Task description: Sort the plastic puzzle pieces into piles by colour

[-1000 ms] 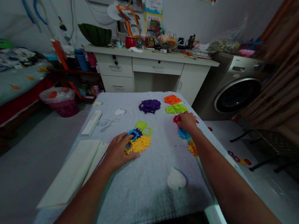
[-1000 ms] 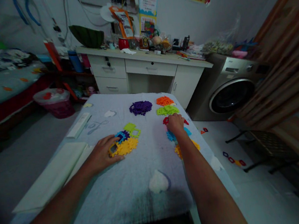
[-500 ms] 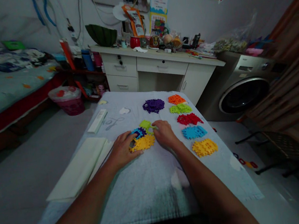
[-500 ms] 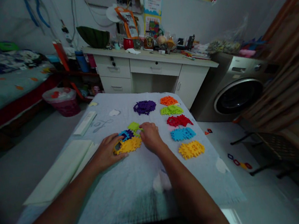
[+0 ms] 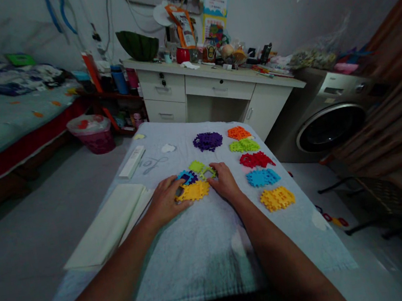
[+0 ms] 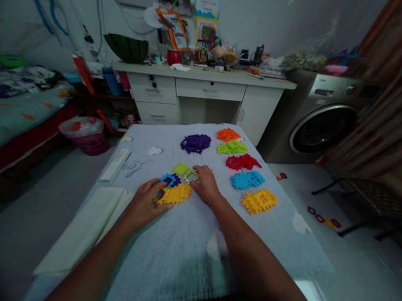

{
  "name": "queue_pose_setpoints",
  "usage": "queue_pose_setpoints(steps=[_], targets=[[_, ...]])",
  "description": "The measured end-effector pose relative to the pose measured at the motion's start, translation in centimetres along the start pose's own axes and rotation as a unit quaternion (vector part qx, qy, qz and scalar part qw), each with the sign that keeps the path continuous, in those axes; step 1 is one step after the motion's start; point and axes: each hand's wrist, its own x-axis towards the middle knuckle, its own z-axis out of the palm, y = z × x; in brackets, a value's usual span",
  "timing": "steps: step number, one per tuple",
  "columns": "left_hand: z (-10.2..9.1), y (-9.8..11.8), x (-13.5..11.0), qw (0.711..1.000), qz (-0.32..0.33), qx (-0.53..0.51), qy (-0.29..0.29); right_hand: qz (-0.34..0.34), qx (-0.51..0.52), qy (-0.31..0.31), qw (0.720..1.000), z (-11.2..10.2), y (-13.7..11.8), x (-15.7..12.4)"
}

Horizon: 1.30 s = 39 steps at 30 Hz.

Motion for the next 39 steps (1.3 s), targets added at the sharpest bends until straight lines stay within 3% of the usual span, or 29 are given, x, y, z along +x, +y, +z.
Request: queue_pose_setpoints(steps=[6, 11, 16, 21, 24, 30, 39], targets=[[-0.1, 0.2, 0.0, 1.000, -0.001, 0.001, -0.005, 0.050, 0.043, 0.043, 0.997, -0.3, 0.6, 0.3], [0.1, 0.1, 0.1, 1.000, -0.005, 0.006, 0.000, 0.081, 0.067, 0.029, 0.994, -1.3, 1.0, 0.7], [0.2, 0.0, 0.2, 1.000, -0.003, 0.011, 0.001, 0.104, 0.084, 0.009, 0.991, -4.8, 1.8, 3.3], [0.3, -0.2, 0.1, 1.000, -0.003, 0.013, -0.004, 0.144, 0.011, 0.083, 0.986, -9.2, 4.6, 7.6], [0.4, -0.3, 0.1, 1.000, 0.000, 0.012, 0.002, 0.196, -0.062, 0.109, 0.973, -10.7, 6.8, 9.8], [0.3, -0.1, 0.2, 1.000, -0.003, 0.009, 0.002, 0.243, -0.142, 0.095, 0.955, -10.2, 9.4, 12.2], [0.1, -0.1, 0.1, 1.000, -0.005, 0.016, -0.003, 0.276, -0.211, 0.050, 0.936, -8.5, 9.4, 12.5]])
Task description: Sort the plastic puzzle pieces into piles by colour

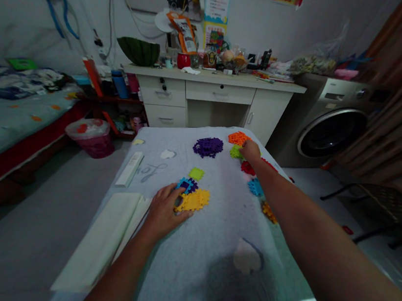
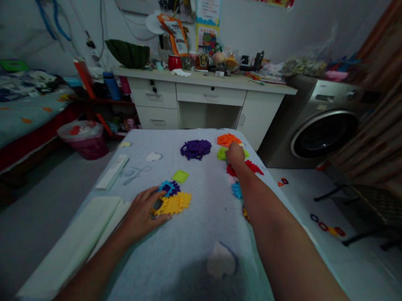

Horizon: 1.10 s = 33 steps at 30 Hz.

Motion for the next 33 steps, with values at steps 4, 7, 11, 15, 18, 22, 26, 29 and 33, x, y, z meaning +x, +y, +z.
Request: queue_pose_setpoints(steps=[4, 7, 11, 15, 18, 22, 26, 29, 33], targets=[[0.0, 0.0, -0.1, 1.000, 0.012, 0.002, 0.008, 0.013, -0.037, 0.007, 0.999, -0.2, -0.2, -0.9], [0.0, 0.0, -0.1, 1.000, 0.014, 0.002, 0.009, 0.010, -0.046, 0.013, 0.999, -0.6, -0.4, -1.4], [0.0, 0.0, -0.1, 1.000, 0.009, 0.006, 0.004, -0.013, -0.018, 0.025, 0.999, -1.2, -1.3, -2.3], [0.1, 0.0, -0.1, 1.000, 0.015, 0.014, 0.004, -0.117, 0.042, 0.018, 0.992, -1.0, -3.6, -4.6], [0.1, 0.0, -0.2, 1.000, 0.024, 0.015, 0.011, -0.244, 0.086, -0.054, 0.964, 0.2, -5.7, -7.4], [0.0, 0.1, -0.2, 1.000, 0.024, 0.003, 0.017, -0.371, 0.091, -0.143, 0.913, 2.7, -7.7, -10.7], [0.1, 0.2, -0.1, 1.000, 0.012, 0.001, 0.014, -0.405, 0.081, -0.188, 0.891, 4.2, -8.4, -12.0], [0.2, 0.1, 0.0, 1.000, 0.014, -0.001, 0.016, -0.413, 0.062, -0.207, 0.885, 4.4, -8.6, -11.9], [0.3, -0.1, 0.0, 1.000, 0.015, -0.001, 0.018, -0.427, 0.022, -0.203, 0.881, 3.8, -8.7, -11.4]])
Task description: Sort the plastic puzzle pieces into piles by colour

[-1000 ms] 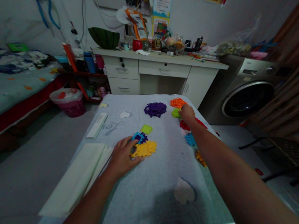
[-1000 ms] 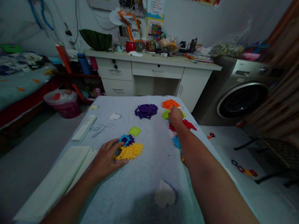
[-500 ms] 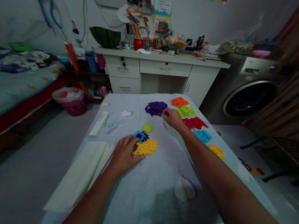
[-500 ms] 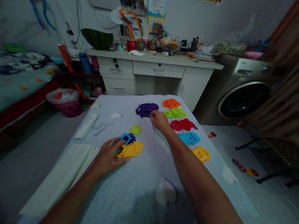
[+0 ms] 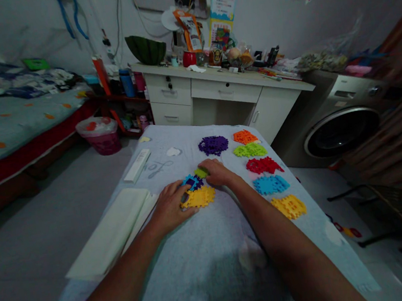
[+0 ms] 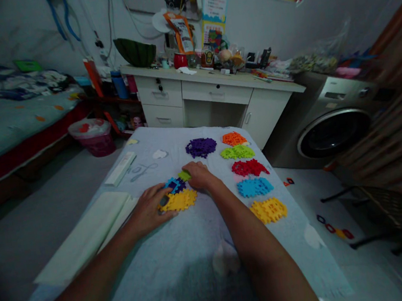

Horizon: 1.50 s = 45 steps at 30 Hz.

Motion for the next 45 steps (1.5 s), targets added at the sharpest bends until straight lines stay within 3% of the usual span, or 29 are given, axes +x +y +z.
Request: queue_pose_setpoints(steps=[6, 11, 17, 23, 27, 31, 36, 40, 45], targets=[[0.0, 0.0, 0.0, 1.000, 0.004, -0.002, 0.000, 0.000, -0.001, 0.011, 1.000, -2.0, 0.8, -1.0], [0.0, 0.0, 0.0, 1.000, -0.001, 0.002, -0.005, 0.059, -0.014, 0.027, 0.998, -3.4, 2.6, -1.9], [0.0, -0.1, 0.0, 1.000, -0.006, 0.004, -0.007, 0.147, -0.044, 0.031, 0.988, -2.7, 4.4, -2.5], [0.0, 0.0, 0.0, 1.000, -0.001, 0.009, -0.006, 0.134, -0.053, 0.034, 0.989, -1.6, 4.5, -2.7], [-0.1, 0.0, 0.0, 1.000, -0.004, 0.007, -0.004, 0.141, -0.047, 0.067, 0.987, -2.6, 5.8, -2.6], [0.0, -0.1, 0.0, 1.000, -0.010, -0.003, -0.004, 0.186, -0.069, 0.156, 0.968, -5.4, 9.5, -3.0], [0.1, -0.2, 0.0, 1.000, -0.002, -0.007, 0.001, 0.330, -0.110, 0.180, 0.920, -8.5, 14.5, -4.0], [-0.1, 0.0, 0.1, 1.000, -0.008, -0.002, -0.007, 0.394, -0.117, 0.177, 0.894, -8.9, 16.3, -4.5], [-0.3, 0.2, 0.2, 1.000, -0.015, -0.002, -0.015, 0.407, -0.110, 0.185, 0.888, -8.2, 16.7, -4.5]])
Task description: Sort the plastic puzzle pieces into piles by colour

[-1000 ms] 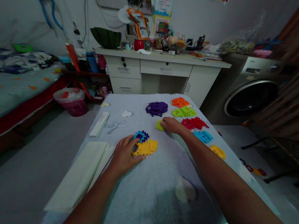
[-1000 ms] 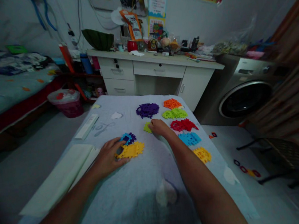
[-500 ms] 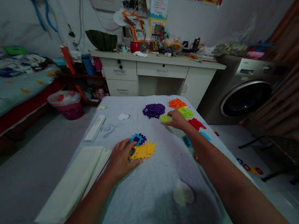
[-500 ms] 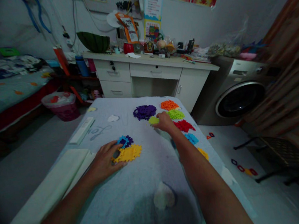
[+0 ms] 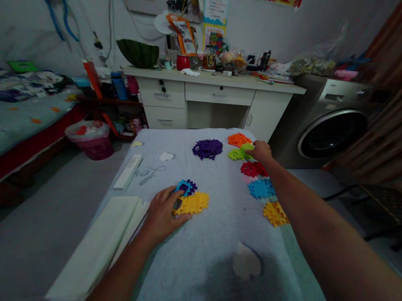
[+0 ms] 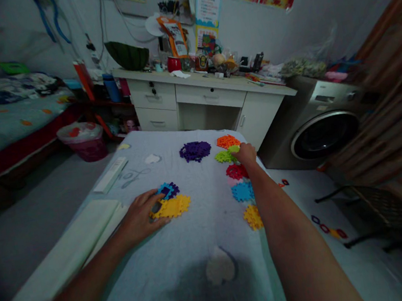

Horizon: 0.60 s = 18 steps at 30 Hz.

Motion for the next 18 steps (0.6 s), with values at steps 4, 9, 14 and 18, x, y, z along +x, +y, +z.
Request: queue_pose_setpoints(steps=[4, 9, 14, 18], targets=[[0.1, -0.1, 0.0, 1.000, -0.003, -0.008, 0.003, 0.010, 0.009, 0.017, 1.000, 0.0, -0.2, -0.8], [0.1, 0.0, -0.1, 1.000, 0.003, -0.012, 0.013, -0.014, 0.072, 0.064, 0.995, -1.1, -2.6, -2.6], [-0.1, 0.2, -0.1, 1.000, 0.001, -0.021, 0.018, -0.204, 0.214, -0.027, 0.955, -1.2, -7.8, -7.1], [-0.2, 0.4, -0.1, 0.999, 0.013, -0.034, 0.022, -0.385, 0.243, -0.143, 0.879, 0.0, -12.2, -12.4]])
